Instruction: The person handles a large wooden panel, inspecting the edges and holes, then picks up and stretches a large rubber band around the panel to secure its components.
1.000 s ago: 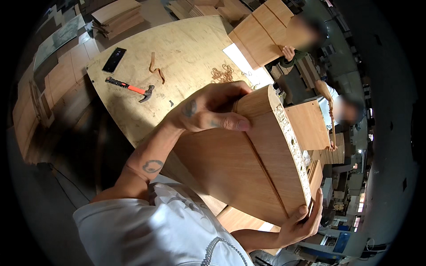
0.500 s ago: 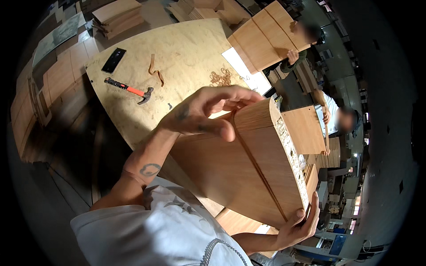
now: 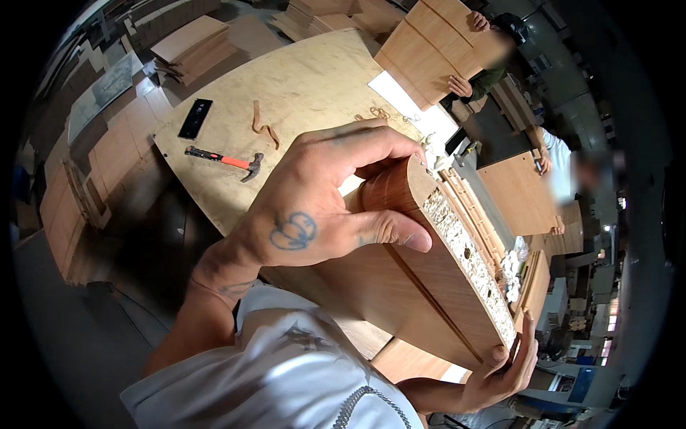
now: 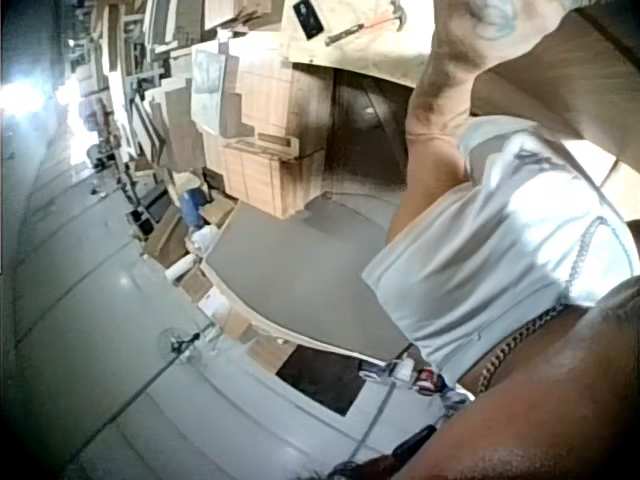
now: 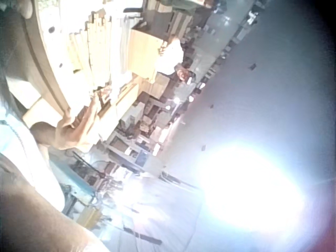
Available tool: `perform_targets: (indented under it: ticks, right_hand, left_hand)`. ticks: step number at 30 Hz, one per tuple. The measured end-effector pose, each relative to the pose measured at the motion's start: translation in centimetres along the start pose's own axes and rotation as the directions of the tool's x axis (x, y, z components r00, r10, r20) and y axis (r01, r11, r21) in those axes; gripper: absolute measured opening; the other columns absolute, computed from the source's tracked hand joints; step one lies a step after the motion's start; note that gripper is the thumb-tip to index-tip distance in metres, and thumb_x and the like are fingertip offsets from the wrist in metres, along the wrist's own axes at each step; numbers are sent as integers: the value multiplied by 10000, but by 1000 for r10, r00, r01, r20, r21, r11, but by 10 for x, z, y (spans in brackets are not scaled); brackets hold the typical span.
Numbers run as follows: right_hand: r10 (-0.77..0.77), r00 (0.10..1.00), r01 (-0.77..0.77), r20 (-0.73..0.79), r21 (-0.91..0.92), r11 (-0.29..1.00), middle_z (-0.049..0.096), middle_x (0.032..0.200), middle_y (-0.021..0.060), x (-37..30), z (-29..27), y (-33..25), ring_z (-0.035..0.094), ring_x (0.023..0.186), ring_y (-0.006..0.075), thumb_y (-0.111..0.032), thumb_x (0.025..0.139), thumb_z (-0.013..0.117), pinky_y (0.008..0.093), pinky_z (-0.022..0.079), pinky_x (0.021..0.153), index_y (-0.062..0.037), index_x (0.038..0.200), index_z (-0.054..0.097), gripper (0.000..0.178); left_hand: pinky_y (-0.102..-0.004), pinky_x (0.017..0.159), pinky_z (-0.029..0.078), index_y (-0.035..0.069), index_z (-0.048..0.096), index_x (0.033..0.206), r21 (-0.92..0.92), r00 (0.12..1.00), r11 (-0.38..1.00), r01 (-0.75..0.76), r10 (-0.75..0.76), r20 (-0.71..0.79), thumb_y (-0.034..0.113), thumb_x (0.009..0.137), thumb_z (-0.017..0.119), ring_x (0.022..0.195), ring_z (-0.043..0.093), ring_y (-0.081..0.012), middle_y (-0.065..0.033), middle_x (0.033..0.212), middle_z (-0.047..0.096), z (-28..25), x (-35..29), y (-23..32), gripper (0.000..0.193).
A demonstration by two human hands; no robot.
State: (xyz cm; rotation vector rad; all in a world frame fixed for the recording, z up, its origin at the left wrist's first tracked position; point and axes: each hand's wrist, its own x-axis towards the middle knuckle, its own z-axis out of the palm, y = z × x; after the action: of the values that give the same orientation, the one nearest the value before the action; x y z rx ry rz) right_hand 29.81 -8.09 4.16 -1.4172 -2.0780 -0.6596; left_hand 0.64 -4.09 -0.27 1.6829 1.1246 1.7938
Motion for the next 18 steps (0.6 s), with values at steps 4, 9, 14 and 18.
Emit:
perform_targets:
  ticks: [4, 9, 14, 18]
  right_hand:
    - [6, 1000, -6, 25, -24, 1000, 622, 1012, 180, 1, -2, -6, 587, 867, 338, -482, 958, 322, 405, 461, 756, 14, 1147, 585, 592]
    - [-47, 998, 52, 45, -113, 992, 628, 1011, 175, -5, -8, -7, 579, 870, 363, -480, 967, 291, 436, 453, 762, 22, 1132, 590, 607]
    - [25, 998, -22, 62, -47, 999, 639, 1058, 148, -10, -13, -15, 579, 860, 359, -476, 973, 266, 450, 438, 790, 20, 1122, 597, 615]
    - [-54, 998, 59, 45, -127, 990, 642, 1037, 152, -12, -16, -16, 580, 851, 356, -450, 979, 269, 436, 440, 756, 25, 1120, 596, 593]
  left_hand:
    - [-295, 705, 489, -8, 595, 994, 62, 999, 998, 30, -31, 24, 270, 605, 837, 786, 622, -224, -115, 893, 634, -4, -2, 8, 536]
    - [-285, 688, 484, -13, 594, 1010, 62, 999, 998, 15, -12, -45, 226, 602, 837, 753, 607, -202, -108, 874, 624, -3, -13, 12, 532]
    - [-274, 680, 478, -14, 604, 1013, 17, 996, 999, 38, -37, -79, 203, 592, 842, 736, 591, -185, -105, 867, 622, -1, -21, 14, 530]
    - [-267, 688, 477, -15, 608, 1011, -11, 994, 999, 33, -34, -103, 183, 570, 851, 747, 591, -175, -101, 863, 621, 1, -25, 15, 541]
